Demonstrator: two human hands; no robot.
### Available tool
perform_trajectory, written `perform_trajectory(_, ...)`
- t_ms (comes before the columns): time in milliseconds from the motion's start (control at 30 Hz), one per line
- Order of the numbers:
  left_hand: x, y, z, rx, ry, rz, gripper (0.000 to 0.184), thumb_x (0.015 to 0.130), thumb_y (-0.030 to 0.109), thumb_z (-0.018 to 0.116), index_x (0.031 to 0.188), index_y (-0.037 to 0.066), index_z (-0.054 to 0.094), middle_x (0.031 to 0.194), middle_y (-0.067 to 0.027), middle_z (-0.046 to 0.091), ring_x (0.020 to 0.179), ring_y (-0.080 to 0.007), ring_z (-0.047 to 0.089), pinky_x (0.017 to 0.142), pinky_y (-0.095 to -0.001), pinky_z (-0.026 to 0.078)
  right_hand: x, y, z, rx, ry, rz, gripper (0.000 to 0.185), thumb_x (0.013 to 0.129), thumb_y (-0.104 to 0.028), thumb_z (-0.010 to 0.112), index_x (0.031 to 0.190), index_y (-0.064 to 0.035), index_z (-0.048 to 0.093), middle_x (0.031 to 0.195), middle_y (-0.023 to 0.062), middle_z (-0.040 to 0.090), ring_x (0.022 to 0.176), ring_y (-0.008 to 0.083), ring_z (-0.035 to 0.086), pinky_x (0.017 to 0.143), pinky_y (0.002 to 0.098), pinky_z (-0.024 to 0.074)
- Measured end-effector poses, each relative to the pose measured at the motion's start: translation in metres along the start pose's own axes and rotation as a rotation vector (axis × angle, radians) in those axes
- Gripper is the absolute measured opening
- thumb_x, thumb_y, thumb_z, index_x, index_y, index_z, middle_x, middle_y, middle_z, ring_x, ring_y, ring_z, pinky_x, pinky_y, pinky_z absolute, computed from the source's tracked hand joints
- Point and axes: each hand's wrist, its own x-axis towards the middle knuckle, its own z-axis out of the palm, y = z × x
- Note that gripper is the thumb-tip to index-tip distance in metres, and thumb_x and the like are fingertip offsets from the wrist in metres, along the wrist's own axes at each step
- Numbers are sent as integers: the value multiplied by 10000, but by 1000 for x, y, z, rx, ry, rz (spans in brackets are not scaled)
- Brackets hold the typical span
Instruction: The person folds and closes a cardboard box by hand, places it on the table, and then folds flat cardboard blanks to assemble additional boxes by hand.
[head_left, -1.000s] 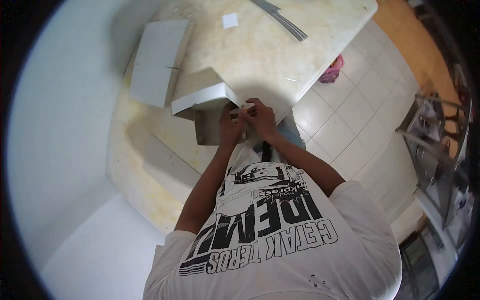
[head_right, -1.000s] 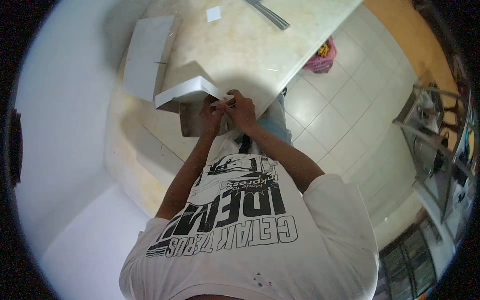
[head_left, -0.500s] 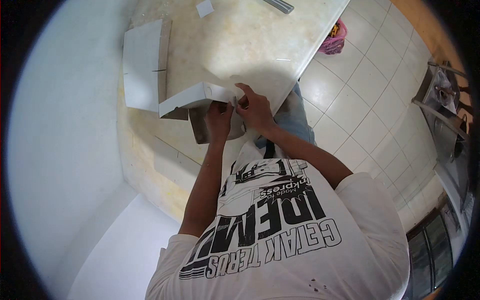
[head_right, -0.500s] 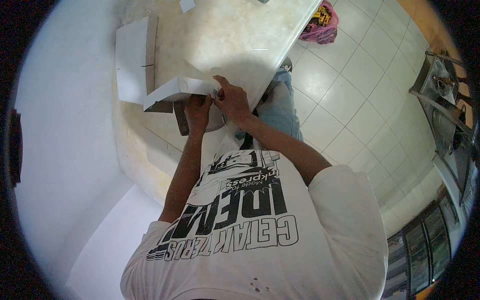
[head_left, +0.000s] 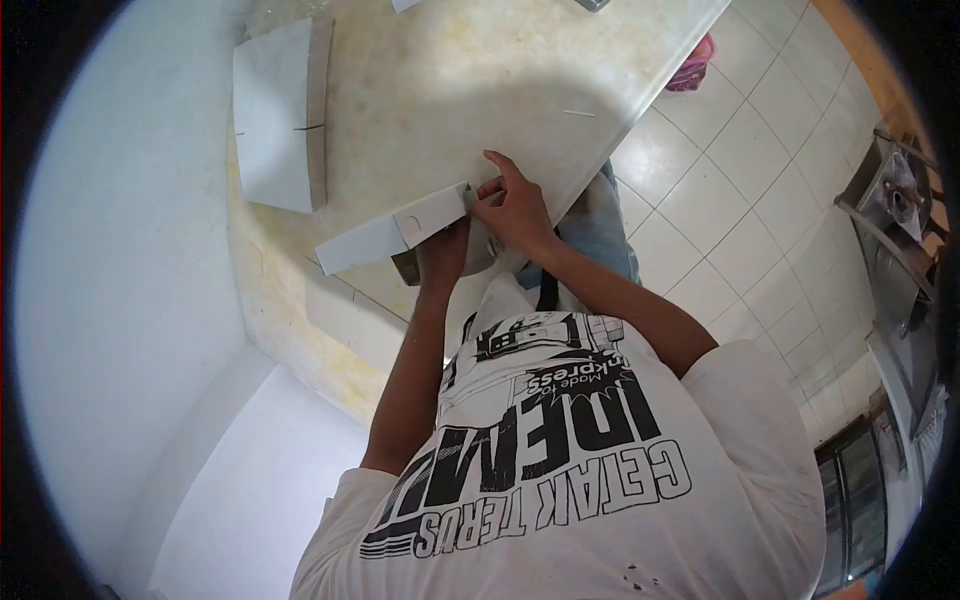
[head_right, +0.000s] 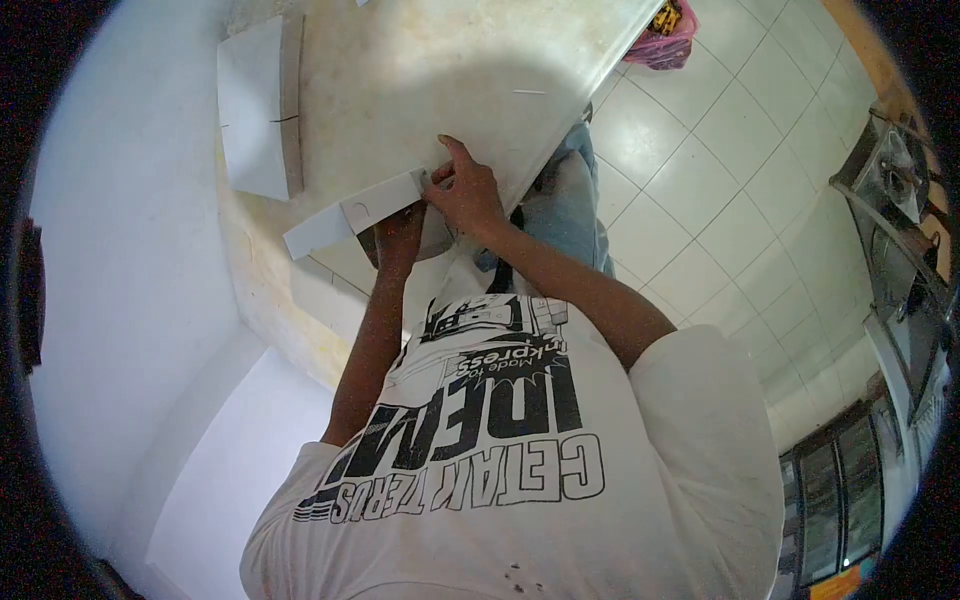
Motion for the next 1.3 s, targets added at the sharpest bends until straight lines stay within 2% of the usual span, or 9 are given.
perform_trajectory(100,-3,10,-5,-25,43,75,232,888,214,585,1020,27,628,935,-141,661,846,-342,632,760,-422,482,4,2,-1,-88,-65,-34,597,713,-100,706,1280,-69,523,788,84,667,672,139,629,652,285,511)
perform_trajectory(200,-3,15,-15,327,51,177,196,874,180,593,978,19,636,919,-152,666,860,-347,630,763,-414,484,9,6,-3,-89,-152,-3,537,720,-96,714,1236,-72,566,773,73,655,663,131,621,640,281,509)
perform_trajectory(300,1,15,-26,228,-47,100,186,857,151,605,982,16,636,937,-164,665,864,-324,639,766,-403,488,10,3,-5,-11,-154,46,525,738,-100,722,1236,-44,565,773,57,653,667,115,614,630,261,505)
perform_trajectory(433,11,5,-33,-603,-185,-207,224,848,70,605,1043,-39,595,965,-132,656,902,-225,645,772,-380,521,4,-12,-12,195,-222,273,569,744,-129,737,1260,1,538,790,80,667,687,122,632,646,256,519)
perform_trajectory(533,15,48,-57,-840,-203,-390,237,864,61,595,1056,-77,570,1011,-141,634,942,-223,638,823,-330,551,-1,-24,-14,206,-183,271,628,712,-161,745,1275,9,526,816,132,696,696,164,670,673,288,541)
perform_trajectory(733,18,62,-73,-832,-305,-521,282,871,87,603,1092,-82,559,1045,-147,614,983,-225,626,867,-312,556,-8,-33,-15,227,-104,254,727,697,-147,738,1346,7,450,772,118,688,673,164,662,666,291,540)
perform_trajectory(900,5,38,-61,-627,-412,-243,307,874,104,603,1115,-81,557,1091,-144,599,1009,-210,605,900,-312,538,-14,-38,-20,68,-64,163,774,684,-152,734,1372,2,415,739,103,685,649,167,661,688,291,537)
perform_trajectory(1100,3,61,-63,-631,-461,-437,317,950,139,491,1180,-77,518,1173,-162,568,1072,-228,589,920,-312,533,-19,-41,-26,12,-59,108,792,711,-115,739,1411,-39,375,690,56,664,635,83,611,665,235,493)
perform_trajectory(1300,3,70,-63,-667,-477,-515,327,978,144,428,1205,-82,488,1206,-171,551,1099,-242,582,938,-315,529,-23,-40,-29,21,-34,83,800,684,-136,729,1400,-39,384,694,102,681,607,177,661,674,292,536)
